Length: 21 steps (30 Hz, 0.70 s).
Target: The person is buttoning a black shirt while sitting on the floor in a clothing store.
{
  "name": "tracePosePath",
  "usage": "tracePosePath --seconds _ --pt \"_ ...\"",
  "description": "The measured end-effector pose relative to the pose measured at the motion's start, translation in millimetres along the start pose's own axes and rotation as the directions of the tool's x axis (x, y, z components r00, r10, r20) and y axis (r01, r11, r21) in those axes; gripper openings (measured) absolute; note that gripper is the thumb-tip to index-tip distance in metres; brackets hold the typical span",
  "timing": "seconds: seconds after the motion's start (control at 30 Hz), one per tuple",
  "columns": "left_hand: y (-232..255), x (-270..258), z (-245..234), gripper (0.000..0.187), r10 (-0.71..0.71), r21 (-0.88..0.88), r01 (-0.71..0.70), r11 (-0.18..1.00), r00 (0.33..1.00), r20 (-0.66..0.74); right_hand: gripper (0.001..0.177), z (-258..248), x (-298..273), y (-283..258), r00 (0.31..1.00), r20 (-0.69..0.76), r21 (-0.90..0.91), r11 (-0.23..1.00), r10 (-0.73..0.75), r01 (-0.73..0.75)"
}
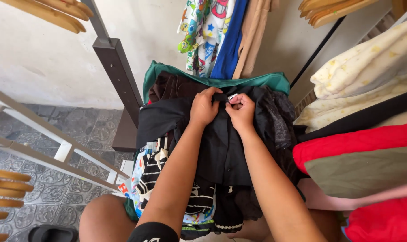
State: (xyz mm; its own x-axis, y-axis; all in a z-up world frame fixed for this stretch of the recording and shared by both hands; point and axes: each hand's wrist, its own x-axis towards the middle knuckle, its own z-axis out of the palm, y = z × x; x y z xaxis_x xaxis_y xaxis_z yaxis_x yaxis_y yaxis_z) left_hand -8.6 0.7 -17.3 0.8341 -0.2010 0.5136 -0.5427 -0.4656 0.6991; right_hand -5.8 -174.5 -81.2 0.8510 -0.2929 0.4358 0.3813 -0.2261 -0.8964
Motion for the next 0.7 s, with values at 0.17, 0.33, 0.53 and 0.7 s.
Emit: tracePosePath --seconds 0.17,0.33,0.53,0.7 --pt "-5.1 3.6 5.7 0.014 -0.025 0.001 0.025 1.0 0.997 -0.07 0.014 -26.8 -23.6 -26.1 0.98 0.188 -0.154 0.987 0.068 -0.039" --pt "28.2 -15.1 -14.8 0.021 0.106 0.234 -0.082 0.969 0.99 -0.092 0.041 -37.7 -42.5 -28.4 0.942 0.314 -0.175 0.982 0.12 -0.067" --pt "40.0 -48.5 -20.7 0.041 0.138 0.13 -0.15 0.98 0.986 0.097 0.026 -24.0 -38.2 -14.9 0.959 0.177 -0.073 0.974 0.223 -0.213" --pt "9.4 -42.3 -5.0 0.018 -0.03 -0.078 0.033 0.996 0.999 0.033 0.021 -20.6 -37.9 -43.0 0.948 0.204 0.012 0.968 0.245 -0.252"
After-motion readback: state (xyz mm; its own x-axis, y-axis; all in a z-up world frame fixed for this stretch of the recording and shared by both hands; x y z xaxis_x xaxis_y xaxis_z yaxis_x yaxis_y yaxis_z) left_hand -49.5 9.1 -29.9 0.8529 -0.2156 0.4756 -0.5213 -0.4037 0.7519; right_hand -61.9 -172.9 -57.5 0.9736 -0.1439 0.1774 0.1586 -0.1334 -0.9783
